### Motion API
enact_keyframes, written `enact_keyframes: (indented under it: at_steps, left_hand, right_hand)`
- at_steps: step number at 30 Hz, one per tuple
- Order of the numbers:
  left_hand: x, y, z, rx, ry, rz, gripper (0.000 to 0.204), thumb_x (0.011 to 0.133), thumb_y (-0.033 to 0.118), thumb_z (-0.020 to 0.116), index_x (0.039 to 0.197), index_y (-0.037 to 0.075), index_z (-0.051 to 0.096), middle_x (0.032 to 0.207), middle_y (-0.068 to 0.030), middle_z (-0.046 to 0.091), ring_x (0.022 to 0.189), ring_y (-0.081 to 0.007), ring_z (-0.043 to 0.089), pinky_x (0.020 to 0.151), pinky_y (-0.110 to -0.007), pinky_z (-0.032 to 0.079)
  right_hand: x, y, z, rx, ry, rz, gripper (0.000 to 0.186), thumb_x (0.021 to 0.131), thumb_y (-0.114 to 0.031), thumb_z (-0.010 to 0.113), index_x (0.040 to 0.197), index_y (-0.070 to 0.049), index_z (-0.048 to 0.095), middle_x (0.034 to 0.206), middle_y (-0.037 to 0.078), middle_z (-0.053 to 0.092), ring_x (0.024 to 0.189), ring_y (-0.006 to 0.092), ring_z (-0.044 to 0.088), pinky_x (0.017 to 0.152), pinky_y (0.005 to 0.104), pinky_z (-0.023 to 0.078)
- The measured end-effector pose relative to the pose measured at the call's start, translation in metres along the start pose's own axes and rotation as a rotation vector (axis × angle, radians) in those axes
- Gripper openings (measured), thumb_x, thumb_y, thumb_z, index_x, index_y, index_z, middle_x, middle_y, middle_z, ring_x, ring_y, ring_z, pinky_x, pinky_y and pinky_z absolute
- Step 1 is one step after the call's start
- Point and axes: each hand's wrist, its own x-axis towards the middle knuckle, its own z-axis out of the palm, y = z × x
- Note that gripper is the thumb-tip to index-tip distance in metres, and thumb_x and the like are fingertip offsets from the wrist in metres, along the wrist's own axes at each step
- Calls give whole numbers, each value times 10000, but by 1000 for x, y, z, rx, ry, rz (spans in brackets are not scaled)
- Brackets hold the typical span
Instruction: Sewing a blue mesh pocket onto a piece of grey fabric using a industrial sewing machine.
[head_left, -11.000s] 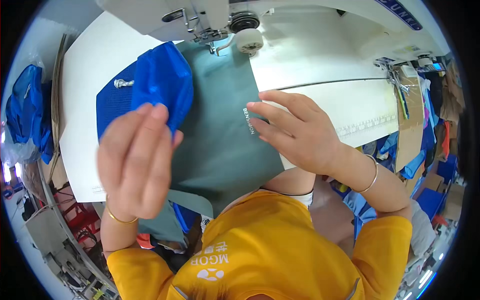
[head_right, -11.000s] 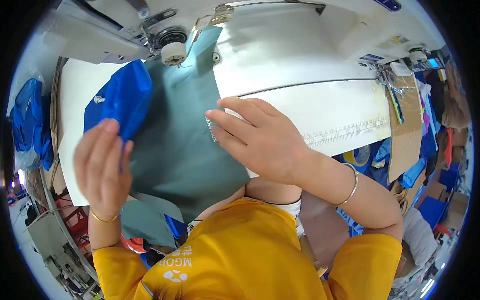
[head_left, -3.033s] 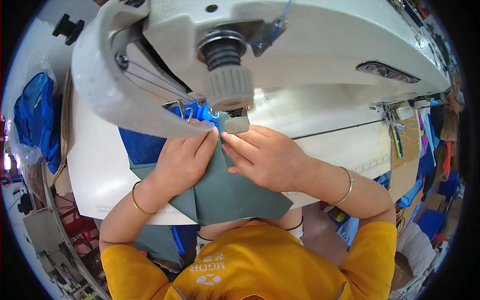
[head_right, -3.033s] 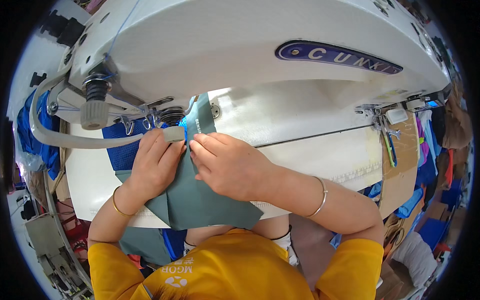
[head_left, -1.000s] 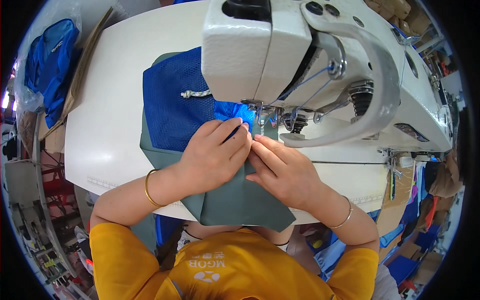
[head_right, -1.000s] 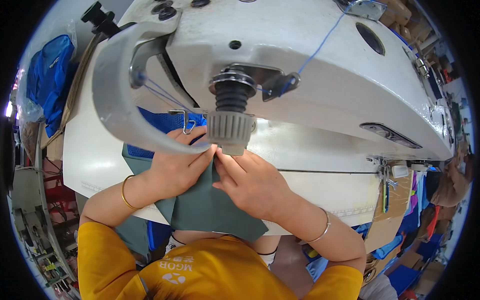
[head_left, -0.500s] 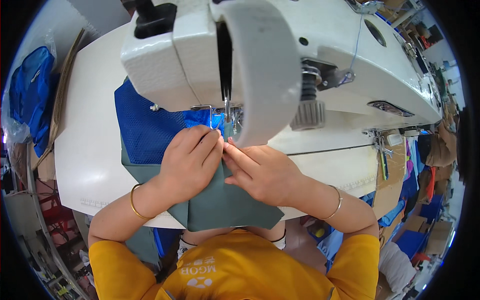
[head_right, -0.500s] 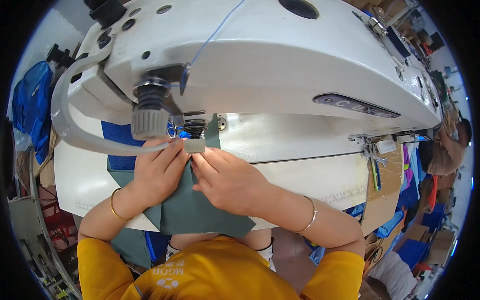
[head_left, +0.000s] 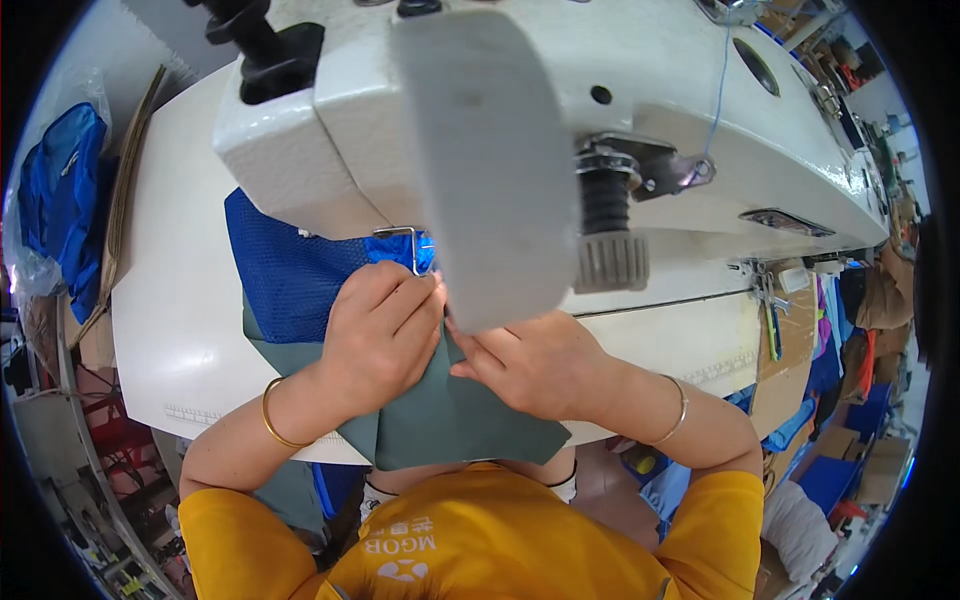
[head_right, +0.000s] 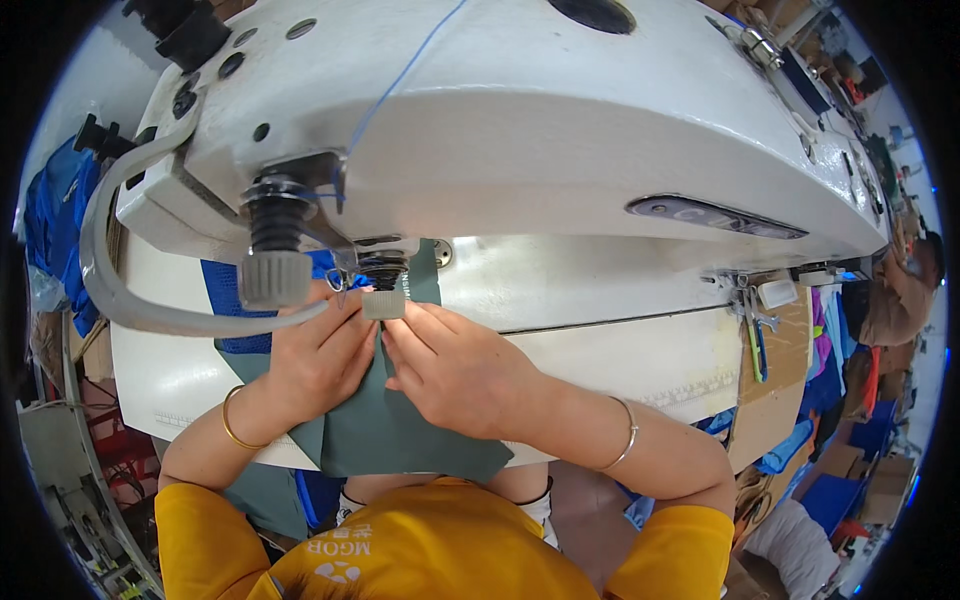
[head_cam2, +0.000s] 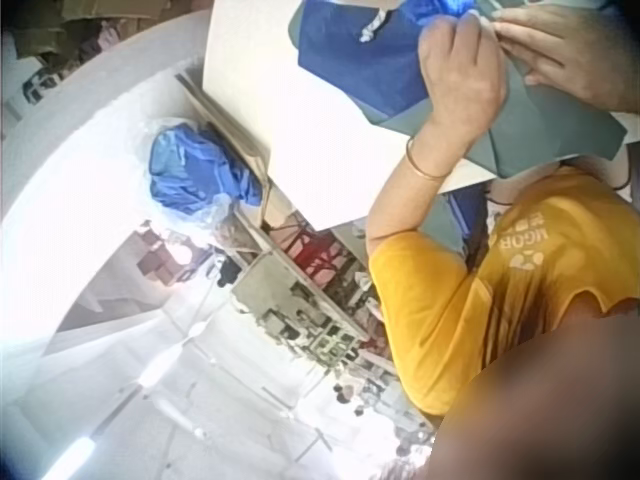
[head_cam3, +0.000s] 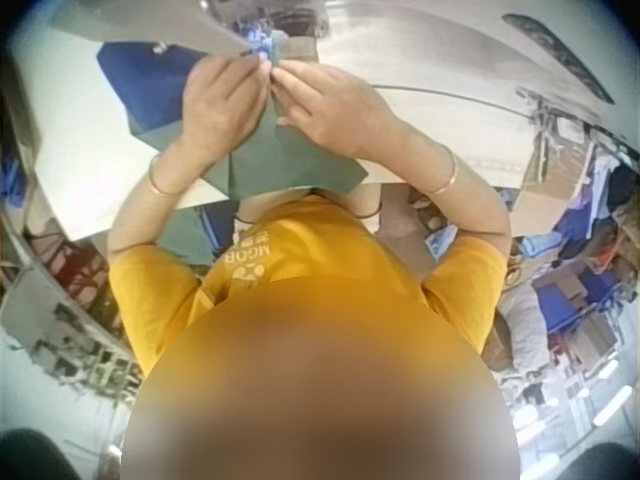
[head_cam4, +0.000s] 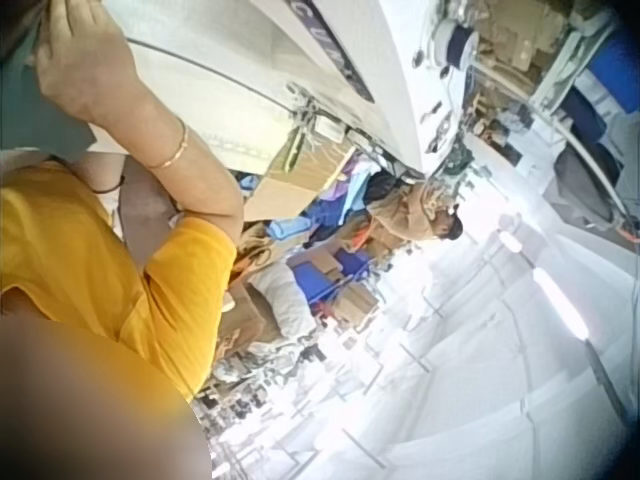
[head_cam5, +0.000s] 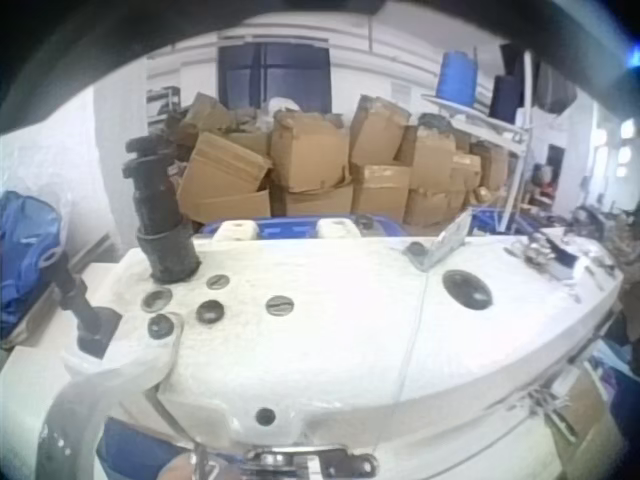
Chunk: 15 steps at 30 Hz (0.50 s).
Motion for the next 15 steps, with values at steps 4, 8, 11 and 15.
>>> enact_keyframes:
  at_steps: [4,8,11,15]
  left_hand:
    - [-4,-2,3,-67,2,-7,305,685,18,746,978,-62,712,1040,-126,675,874,-278,626,742,-402,529]
    - [1,-3,2,-63,15,24,304,686,27,748,972,-69,710,1036,-125,665,855,-275,617,732,-400,530]
    - [2,-4,-2,-77,15,21,287,689,33,745,956,-63,704,1004,-120,652,843,-272,611,723,-396,526]
    - [5,-9,-3,-104,7,7,278,689,34,741,948,-55,695,978,-115,639,838,-273,609,720,-391,524]
  right_hand:
    - [0,-2,0,-17,7,30,403,869,-262,726,1086,78,719,1108,165,641,1043,317,604,949,388,525]
    - [-3,-1,3,-4,-45,50,428,861,-263,738,1097,93,708,1119,149,632,1035,295,606,915,364,529]
    - [-1,0,-1,-34,-67,70,470,898,-304,773,1205,49,723,1333,148,672,1269,264,654,881,304,597]
    - [2,3,0,-3,-69,85,476,880,-291,782,1199,57,721,1333,150,671,1265,267,654,902,315,596]
